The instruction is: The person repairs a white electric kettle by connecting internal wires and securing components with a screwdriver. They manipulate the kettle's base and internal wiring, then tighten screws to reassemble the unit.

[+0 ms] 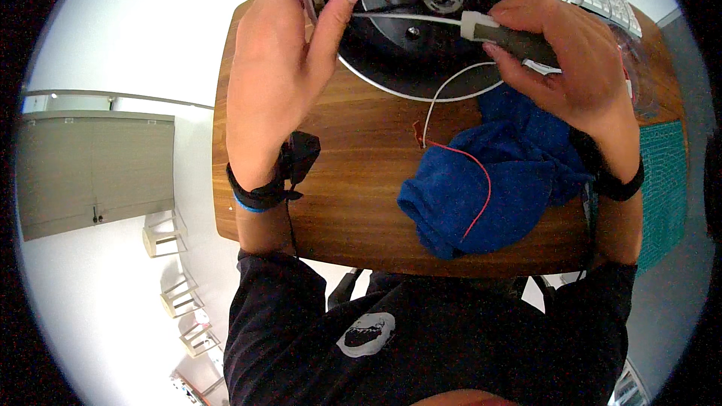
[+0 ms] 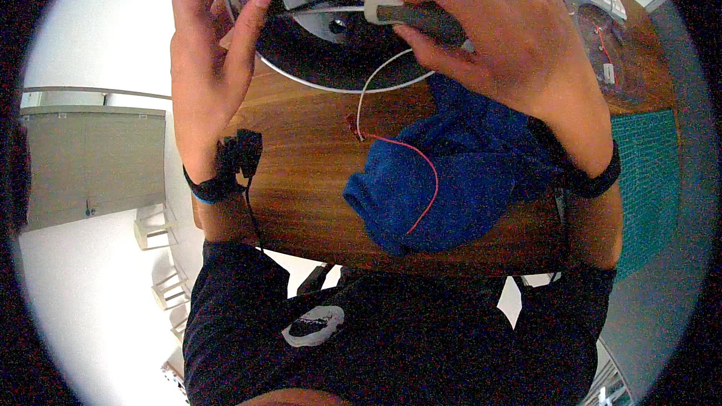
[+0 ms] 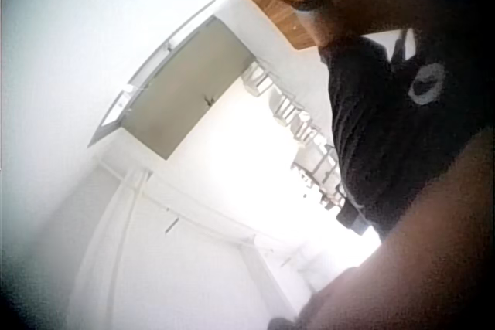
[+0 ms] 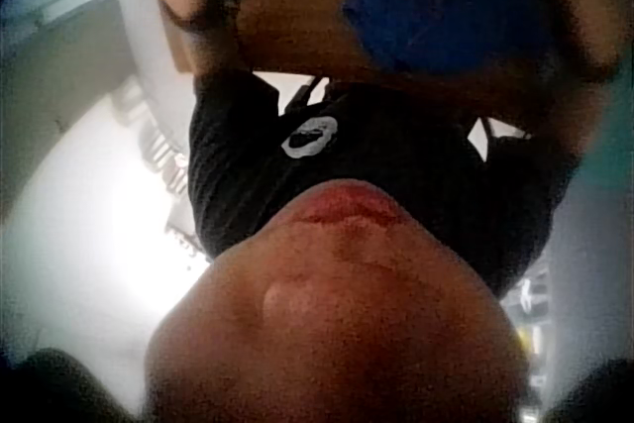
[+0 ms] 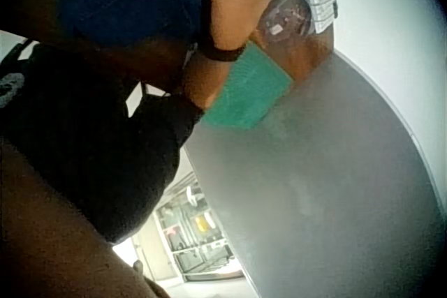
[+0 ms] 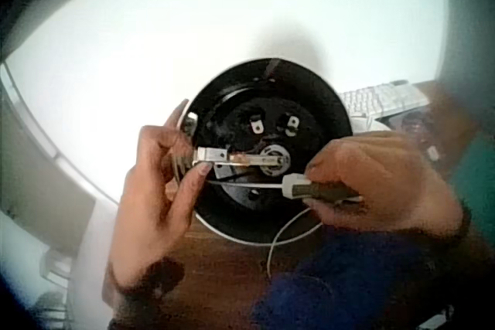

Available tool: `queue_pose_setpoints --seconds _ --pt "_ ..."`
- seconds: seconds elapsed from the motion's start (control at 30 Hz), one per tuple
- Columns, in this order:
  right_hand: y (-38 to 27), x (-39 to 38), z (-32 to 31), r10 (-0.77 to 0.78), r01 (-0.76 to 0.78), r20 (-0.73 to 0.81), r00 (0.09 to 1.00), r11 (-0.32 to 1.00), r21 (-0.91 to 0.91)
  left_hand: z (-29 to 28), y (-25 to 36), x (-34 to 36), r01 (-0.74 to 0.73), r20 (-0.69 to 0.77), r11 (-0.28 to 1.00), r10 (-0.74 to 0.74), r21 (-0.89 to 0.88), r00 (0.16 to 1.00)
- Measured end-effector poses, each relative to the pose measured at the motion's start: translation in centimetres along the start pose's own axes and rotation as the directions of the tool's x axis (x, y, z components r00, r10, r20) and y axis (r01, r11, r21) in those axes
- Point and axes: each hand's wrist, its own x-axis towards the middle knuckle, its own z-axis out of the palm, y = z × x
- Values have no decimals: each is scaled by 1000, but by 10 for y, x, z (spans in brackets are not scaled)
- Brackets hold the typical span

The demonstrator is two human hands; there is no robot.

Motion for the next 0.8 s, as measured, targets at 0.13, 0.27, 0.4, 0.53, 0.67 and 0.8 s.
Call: queue_pose_setpoints --seconds 0.13,0.27,0.4,0.53,0.67,0.8 --pt "2 1 0 52 -53 36 998 998 29 -12 -25 8 -224 129 971 212 85 969" --pt "2 3 5 83 -90 69 994 991 95 -18 -16 8 -215 210 966 182 146 961" --pt "-2 6 3 95 -105 131 987 992 74 -19 -27 7 -125 210 990 137 -70 968" --pt "-5 3 6 88 -96 134 987 993 61 -24 -21 10 -74 264 993 96 -93 960" --pt "-13 4 6 133 -141 127 983 988 56 -24 -12 8 -109 309 993 119 -48 944" --pt "-18 4 7 121 -129 102 987 989 75 -26 -14 8 -65 334 987 113 -150 936"
